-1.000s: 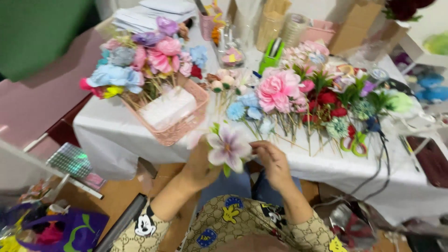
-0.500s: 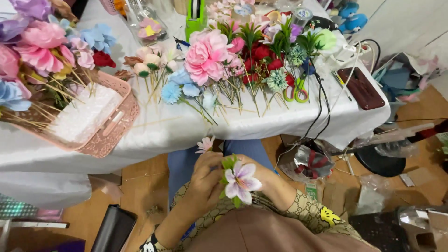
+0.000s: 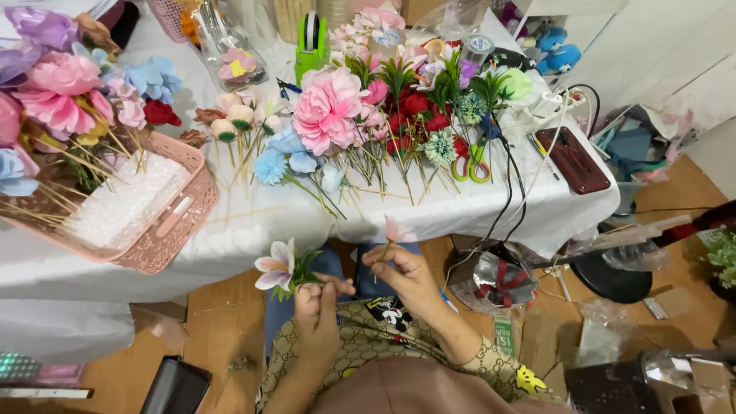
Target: The person arranges artificial flowers into a pink basket filled with white foam. They pick up various flowers from a table, including roses and lilies, and insert them into the foam to create a bouquet.
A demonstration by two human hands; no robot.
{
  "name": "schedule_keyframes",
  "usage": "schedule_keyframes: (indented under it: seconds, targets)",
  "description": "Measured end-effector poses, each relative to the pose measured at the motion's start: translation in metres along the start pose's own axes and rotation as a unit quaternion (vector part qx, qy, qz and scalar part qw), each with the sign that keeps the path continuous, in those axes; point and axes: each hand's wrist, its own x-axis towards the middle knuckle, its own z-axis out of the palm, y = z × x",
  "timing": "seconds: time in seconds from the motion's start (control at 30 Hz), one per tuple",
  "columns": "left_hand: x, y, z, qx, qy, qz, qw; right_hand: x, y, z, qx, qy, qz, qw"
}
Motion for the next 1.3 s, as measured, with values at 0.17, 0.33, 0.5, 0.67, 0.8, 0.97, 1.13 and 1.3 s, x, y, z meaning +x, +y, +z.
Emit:
schedule_keyframes:
  seconds: [0.17,0.33,0.5,0.67,0.8,0.97,1.13,1.3]
  targets:
    - [-0.013,-0.049,-0.004,-0.071,0.035,-0.122,0.989,-0.004,0.000,0.010,0.031,-0.002,0.017,0.999]
    - [-0.014,-0.041,0.008,-0.057,-0.010,-0.087,0.995,-0.012,0.007,0.018,0.111,-0.028,0.025,0.993]
    - [-0.013,-0.041,0.005,-0.039,0.039,-0.128,0.990,-0.012,0.010,0.022,0.140,-0.025,0.052,0.988]
    - [-0.011,-0.039,0.003,-0.045,0.043,-0.128,0.990,-0.009,0.011,0.024,0.151,-0.034,0.064,0.986]
    - [-0.014,-0.045,-0.003,-0.050,0.038,-0.152,0.986,-0.009,0.007,0.025,0.151,-0.050,0.077,0.984]
    - [-0.019,-0.057,-0.002,-0.124,0.096,-0.210,0.965,-0.010,0.008,0.024,0.150,-0.069,0.075,0.983]
    - [-0.017,-0.051,-0.010,-0.086,-0.019,-0.141,0.986,-0.013,0.020,0.019,0.157,-0.063,0.112,0.979]
    - [-0.016,-0.041,-0.006,-0.172,0.017,-0.215,0.961,-0.011,0.009,0.025,0.162,-0.073,0.094,0.980]
